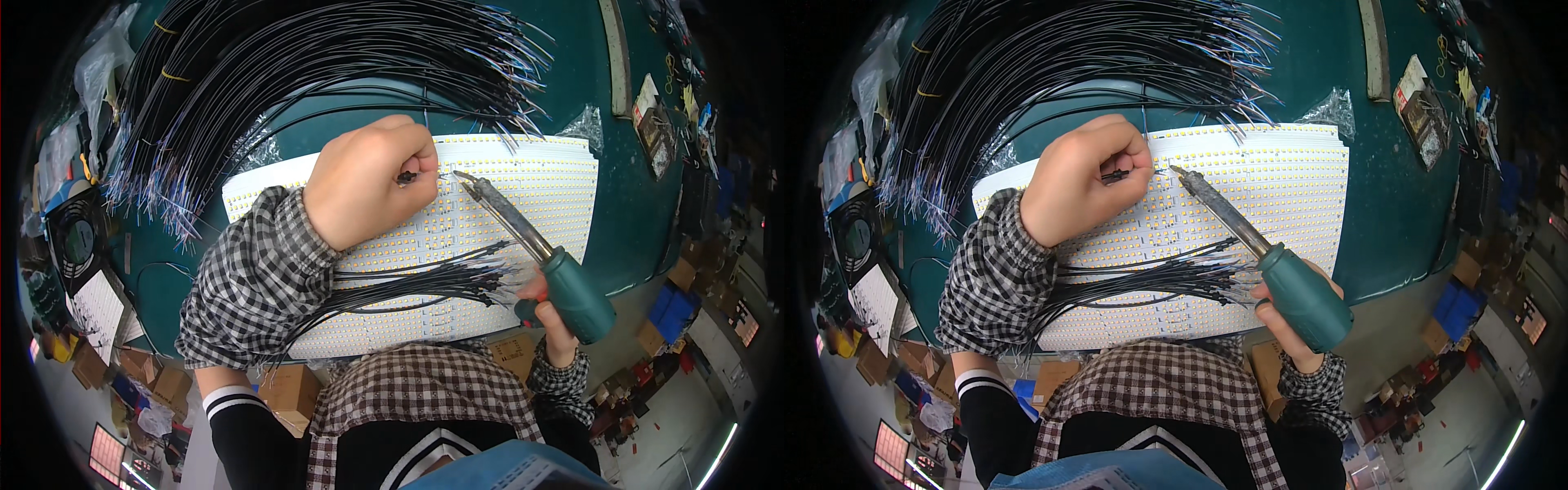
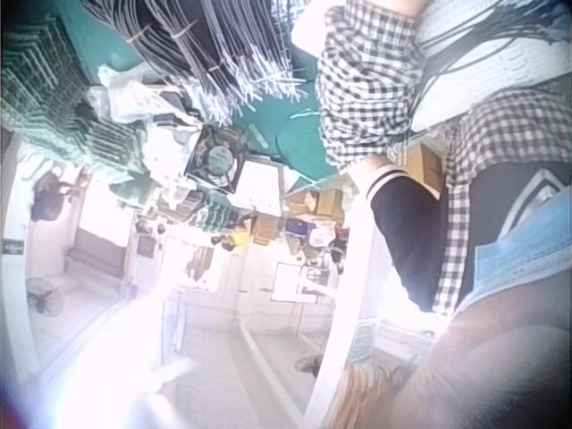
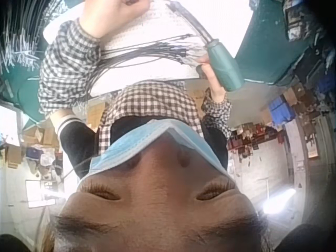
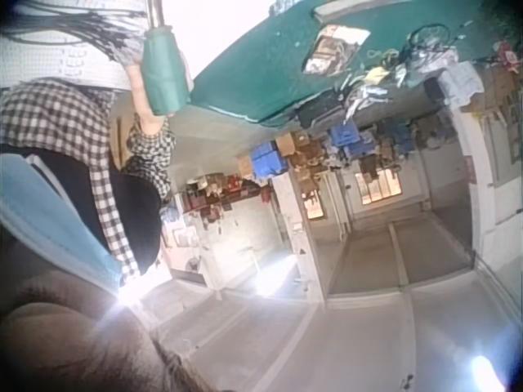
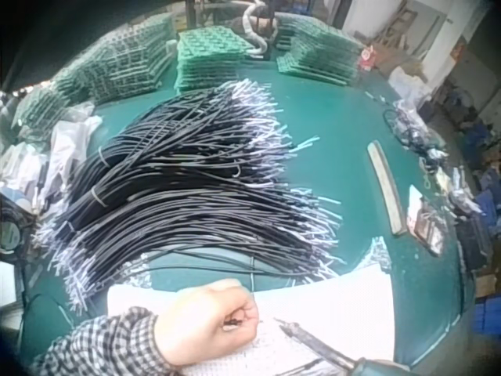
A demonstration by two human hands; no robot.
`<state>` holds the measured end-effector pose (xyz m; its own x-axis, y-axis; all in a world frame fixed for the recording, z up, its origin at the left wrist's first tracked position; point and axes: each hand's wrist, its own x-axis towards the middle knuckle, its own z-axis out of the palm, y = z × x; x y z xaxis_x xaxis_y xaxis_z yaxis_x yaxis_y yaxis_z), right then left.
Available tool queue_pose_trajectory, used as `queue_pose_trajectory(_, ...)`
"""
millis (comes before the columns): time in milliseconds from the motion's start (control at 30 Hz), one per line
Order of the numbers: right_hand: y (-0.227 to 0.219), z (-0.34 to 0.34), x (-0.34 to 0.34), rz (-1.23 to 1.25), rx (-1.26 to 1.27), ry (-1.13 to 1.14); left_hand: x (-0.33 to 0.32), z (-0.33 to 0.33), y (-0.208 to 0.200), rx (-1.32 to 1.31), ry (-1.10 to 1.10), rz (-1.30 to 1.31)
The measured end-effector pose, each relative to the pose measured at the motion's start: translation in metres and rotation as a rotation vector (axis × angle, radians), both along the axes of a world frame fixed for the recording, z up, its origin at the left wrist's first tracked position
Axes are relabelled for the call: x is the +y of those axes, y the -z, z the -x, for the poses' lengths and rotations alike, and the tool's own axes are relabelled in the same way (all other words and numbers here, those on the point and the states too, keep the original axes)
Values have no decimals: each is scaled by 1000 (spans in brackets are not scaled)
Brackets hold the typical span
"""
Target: The person uses a soldering iron to attach black wires to a large white LED panel. They hold the wires in place with one hand while applying the soldering iron with the other, working methodically across the panel's surface.
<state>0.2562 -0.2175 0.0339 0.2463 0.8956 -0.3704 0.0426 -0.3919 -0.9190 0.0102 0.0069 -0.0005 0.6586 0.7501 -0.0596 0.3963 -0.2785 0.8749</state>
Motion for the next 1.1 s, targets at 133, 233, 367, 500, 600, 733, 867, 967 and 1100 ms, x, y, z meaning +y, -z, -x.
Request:
queue_pose_trajectory(133, -1, 0, 0, 10, -2, -11, 0, 0, -1, 8, 0, -3)
queue_pose_trajectory(233, 1, -1, 0, -10, -28, -36, 0, -1, 0, 10, -1, -4)
queue_pose_trajectory(367, 1, -1, 0, -1, -44, -53, 0, -1, -2, 16, -2, -4)
queue_pose_trajectory(500, 1, 1, 0, 4, -25, -31, 0, -1, -2, 22, -1, 6)
queue_pose_trajectory(600, 2, 1, 1, -2, -16, -36, 0, -1, -3, 22, 0, 7)
queue_pose_trajectory(733, 1, 0, 3, -21, -34, -65, 1, -1, -2, 23, -1, 11)
queue_pose_trajectory(867, 4, -2, 3, -54, -95, -123, 1, -2, -2, 15, 0, 4)
queue_pose_trajectory(967, 5, -4, 2, -54, -106, -155, 1, -2, -2, 15, -6, 6)
queue_pose_trajectory(1100, 1, -1, 0, 27, -17, -35, 1, -2, -3, 19, -7, 2)
